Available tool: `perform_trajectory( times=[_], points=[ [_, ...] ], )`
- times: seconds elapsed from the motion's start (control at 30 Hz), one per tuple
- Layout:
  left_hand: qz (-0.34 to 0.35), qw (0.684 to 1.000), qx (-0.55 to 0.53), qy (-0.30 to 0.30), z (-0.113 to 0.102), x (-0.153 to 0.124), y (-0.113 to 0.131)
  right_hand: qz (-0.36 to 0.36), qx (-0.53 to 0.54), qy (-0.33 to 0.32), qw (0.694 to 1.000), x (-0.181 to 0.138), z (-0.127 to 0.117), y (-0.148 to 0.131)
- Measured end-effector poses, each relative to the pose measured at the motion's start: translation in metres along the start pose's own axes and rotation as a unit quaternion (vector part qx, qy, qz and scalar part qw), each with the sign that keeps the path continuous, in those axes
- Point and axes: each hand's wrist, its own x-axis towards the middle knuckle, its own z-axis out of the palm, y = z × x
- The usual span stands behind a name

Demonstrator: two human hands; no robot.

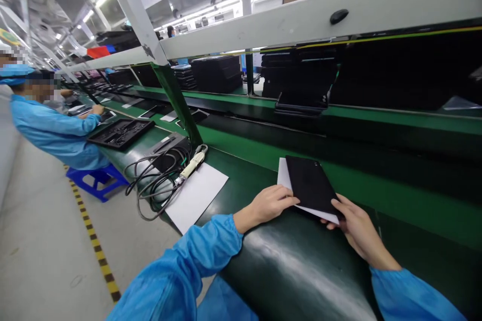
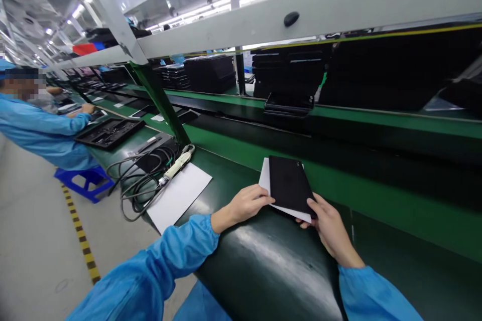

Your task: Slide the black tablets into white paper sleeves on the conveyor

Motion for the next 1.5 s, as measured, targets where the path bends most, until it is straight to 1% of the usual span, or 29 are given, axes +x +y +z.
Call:
perform_trajectory(
  times=[0.03,0.1,0.17,0.23,0.27,0.3,0.37,0.4,0.5,0.57,0.6,0.73,0.8,0.9,0.97,1.07,1.2,1.27,1.3,1.33,1.47,1.5],
  points=[
    [0.001,1.0,-0.005,-0.006,-0.001,0.001,0.0,-0.008,0.003,0.014,1.0,0.0,-0.003,0.0],
    [-0.01,0.999,-0.008,-0.039,-0.006,0.002,-0.003,-0.022,0.01,0.051,0.998,0.002,-0.01,-0.001],
    [-0.055,0.995,-0.001,-0.089,-0.012,0.004,-0.007,-0.043,0.036,0.11,0.992,0.004,-0.021,-0.002],
    [-0.118,0.982,0.005,-0.146,-0.017,0.006,-0.01,-0.062,0.07,0.15,0.984,0.007,-0.032,-0.001],
    [-0.144,0.975,0.005,-0.172,-0.019,0.007,-0.011,-0.072,0.087,0.154,0.982,0.009,-0.037,-0.001],
    [-0.164,0.968,0.004,-0.192,-0.02,0.008,-0.011,-0.08,0.1,0.143,0.981,0.01,-0.042,0.0],
    [-0.188,0.958,-0.004,-0.214,-0.02,0.009,-0.011,-0.079,0.118,0.11,0.984,0.01,-0.047,0.001],
    [-0.197,0.956,-0.011,-0.219,-0.02,0.009,-0.01,-0.067,0.126,0.097,0.985,0.008,-0.048,0.001],
    [-0.231,0.949,-0.05,-0.211,-0.017,0.009,-0.01,0.004,0.138,0.091,0.986,-0.001,-0.042,-0.002],
    [-0.258,0.943,-0.086,-0.19,-0.016,0.008,-0.013,0.039,0.148,0.099,0.983,-0.007,-0.034,-0.004],
    [-0.271,0.941,-0.1,-0.174,-0.016,0.008,-0.016,0.045,0.153,0.099,0.982,-0.01,-0.031,-0.005],
    [-0.317,0.934,-0.12,-0.114,-0.018,0.005,-0.031,0.027,0.148,0.052,0.987,-0.016,-0.025,-0.005],
    [-0.354,0.923,-0.119,-0.09,-0.02,0.003,-0.038,0.023,0.138,0.038,0.989,-0.019,-0.025,-0.002],
    [-0.419,0.898,-0.128,-0.051,-0.023,0.002,-0.046,0.027,0.153,0.048,0.987,-0.025,-0.026,0.001],
    [-0.452,0.879,-0.151,-0.037,-0.024,0.002,-0.048,0.029,0.179,0.056,0.982,-0.029,-0.025,0.003],
    [-0.462,0.864,-0.195,-0.042,-0.024,0.003,-0.048,0.036,0.215,0.065,0.974,-0.033,-0.021,0.006],
    [-0.421,0.876,-0.229,-0.053,-0.02,0.002,-0.047,0.033,0.234,0.07,0.969,-0.032,-0.017,0.008],
    [-0.405,0.88,-0.244,-0.049,-0.02,0.002,-0.047,0.052,0.226,0.088,0.969,-0.031,-0.017,0.008],
    [-0.404,0.876,-0.259,-0.051,-0.021,0.002,-0.047,0.066,0.219,0.098,0.969,-0.031,-0.017,0.007],
    [-0.408,0.866,-0.282,-0.063,-0.022,0.003,-0.047,0.077,0.212,0.103,0.969,-0.032,-0.017,0.007],
    [-0.438,0.799,-0.384,-0.148,-0.029,0.005,-0.045,0.088,0.201,0.104,0.97,-0.031,-0.019,0.009],
    [-0.438,0.792,-0.395,-0.159,-0.03,0.005,-0.044,0.086,0.2,0.104,0.97,-0.03,-0.02,0.01]
  ],
)
